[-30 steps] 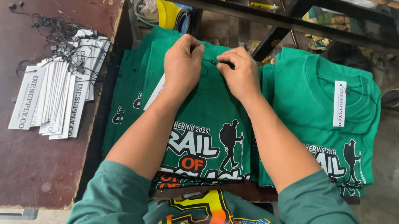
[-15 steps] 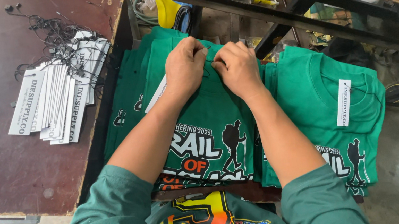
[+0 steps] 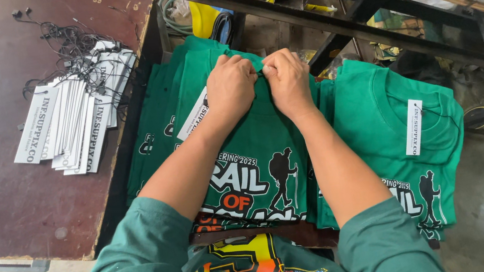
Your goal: The person attaches white tags to the collars of green t-shirts by threading a black string through the collar and the tag. They repeat this process for multiple shirts, stacking the completed ones to the right.
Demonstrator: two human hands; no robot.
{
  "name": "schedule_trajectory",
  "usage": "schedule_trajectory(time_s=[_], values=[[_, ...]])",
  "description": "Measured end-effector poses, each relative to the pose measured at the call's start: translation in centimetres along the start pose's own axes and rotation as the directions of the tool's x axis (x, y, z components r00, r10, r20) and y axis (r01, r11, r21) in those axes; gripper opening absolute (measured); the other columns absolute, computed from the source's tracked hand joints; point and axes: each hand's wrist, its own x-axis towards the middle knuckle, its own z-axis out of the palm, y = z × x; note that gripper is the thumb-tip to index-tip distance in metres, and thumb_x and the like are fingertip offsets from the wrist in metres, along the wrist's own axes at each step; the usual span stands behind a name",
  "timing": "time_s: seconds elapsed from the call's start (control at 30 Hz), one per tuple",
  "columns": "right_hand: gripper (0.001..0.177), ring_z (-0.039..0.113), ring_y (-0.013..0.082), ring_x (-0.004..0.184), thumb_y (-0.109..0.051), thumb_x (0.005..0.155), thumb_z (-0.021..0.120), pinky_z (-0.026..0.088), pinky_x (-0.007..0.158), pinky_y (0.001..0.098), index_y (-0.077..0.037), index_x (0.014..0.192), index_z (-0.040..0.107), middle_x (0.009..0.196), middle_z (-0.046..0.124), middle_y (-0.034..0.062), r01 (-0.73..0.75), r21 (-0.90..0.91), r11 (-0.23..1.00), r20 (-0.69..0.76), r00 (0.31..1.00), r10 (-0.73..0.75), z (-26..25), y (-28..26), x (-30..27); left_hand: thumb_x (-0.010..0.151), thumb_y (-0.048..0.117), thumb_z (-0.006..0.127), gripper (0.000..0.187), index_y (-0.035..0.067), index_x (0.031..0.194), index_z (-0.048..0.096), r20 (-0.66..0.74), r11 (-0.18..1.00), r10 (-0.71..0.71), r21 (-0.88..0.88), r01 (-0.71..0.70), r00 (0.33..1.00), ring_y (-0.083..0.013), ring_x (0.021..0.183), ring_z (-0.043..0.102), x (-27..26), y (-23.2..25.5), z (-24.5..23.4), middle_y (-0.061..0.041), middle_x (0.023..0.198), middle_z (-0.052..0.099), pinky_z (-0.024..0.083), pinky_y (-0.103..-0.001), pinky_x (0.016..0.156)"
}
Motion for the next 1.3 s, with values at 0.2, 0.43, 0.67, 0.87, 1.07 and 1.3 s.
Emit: schedule_trajectory(time_s=[0.2,0.43,0.67,0.87,1.07,1.3], values=[[0.008,0.063,0.0220,0.110,-0.026,0.091,0.073,0.049,0.089,0.0435,-0.021,0.089,0.066,0.108,0.066,-0.0083,-0.317,0.035,0.948,0.016,0.948,0.316,-0.1,-0.5,-1.4,0.080,0.027,0.082,0.020,0.020,0.073,0.065,-0.025,0.997,0.028,0.067,-0.027,0.999,-0.0167,0.086,0.058,0.0,-0.5,0.9,0.006,0.076,0.056,0.048,-0.027,0.072],[0.011,0.058,0.0179,0.122,-0.028,0.085,0.077,0.045,0.101,0.0486,-0.027,0.095,0.073,0.117,0.064,-0.0134,-0.487,-0.079,0.870,0.059,0.869,0.492,0.3,-1.6,-1.8,0.086,0.028,0.079,0.021,0.018,0.077,0.063,0.005,0.995,0.059,0.077,-0.060,0.998,-0.0165,0.087,0.056,0.1,-0.7,0.9,0.005,0.077,0.051,0.047,-0.026,0.073],[0.006,0.054,0.0160,0.120,-0.028,0.085,0.076,0.043,0.102,0.0509,-0.027,0.087,0.070,0.111,0.059,-0.0169,-0.579,-0.151,0.801,0.088,0.800,0.594,1.4,-1.7,-1.2,0.086,0.026,0.078,0.020,0.018,0.079,0.061,0.033,0.999,0.022,0.045,-0.024,0.999,-0.0192,0.089,0.057,0.0,-0.4,0.1,0.003,0.077,0.052,0.049,-0.030,0.076],[0.009,0.058,0.0158,0.115,-0.023,0.087,0.073,0.045,0.098,0.0464,-0.023,0.085,0.065,0.104,0.062,-0.0141,-0.514,-0.052,0.856,0.057,0.855,0.516,0.5,-2.3,-1.1,0.089,0.026,0.074,0.015,0.020,0.081,0.062,0.142,0.980,-0.167,-0.083,0.180,0.976,-0.0202,0.090,0.061,0.9,0.6,-1.9,0.003,0.076,0.057,0.053,-0.035,0.078],[0.014,0.064,0.0197,0.107,-0.013,0.088,0.073,0.049,0.091,0.0426,-0.021,0.086,0.062,0.099,0.066,-0.0099,-0.391,0.063,0.918,-0.054,0.917,0.394,0.2,-2.9,-1.7,0.089,0.032,0.074,0.010,0.027,0.086,0.066,0.264,0.930,-0.298,-0.135,0.341,0.917,-0.0201,0.096,0.063,1.9,1.1,-2.9,0.005,0.080,0.063,0.055,-0.039,0.085],[0.011,0.062,0.0185,0.109,-0.016,0.092,0.070,0.044,0.094,0.0420,-0.023,0.089,0.061,0.100,0.067,-0.0101,-0.405,0.083,0.910,-0.046,0.911,0.410,0.1,-3.1,-1.8,0.089,0.032,0.072,0.004,0.029,0.091,0.074,0.366,0.861,-0.404,-0.156,0.484,0.838,-0.0293,0.099,0.069,2.5,1.9,-4.2,-0.001,0.086,0.070,0.056,-0.044,0.086]])
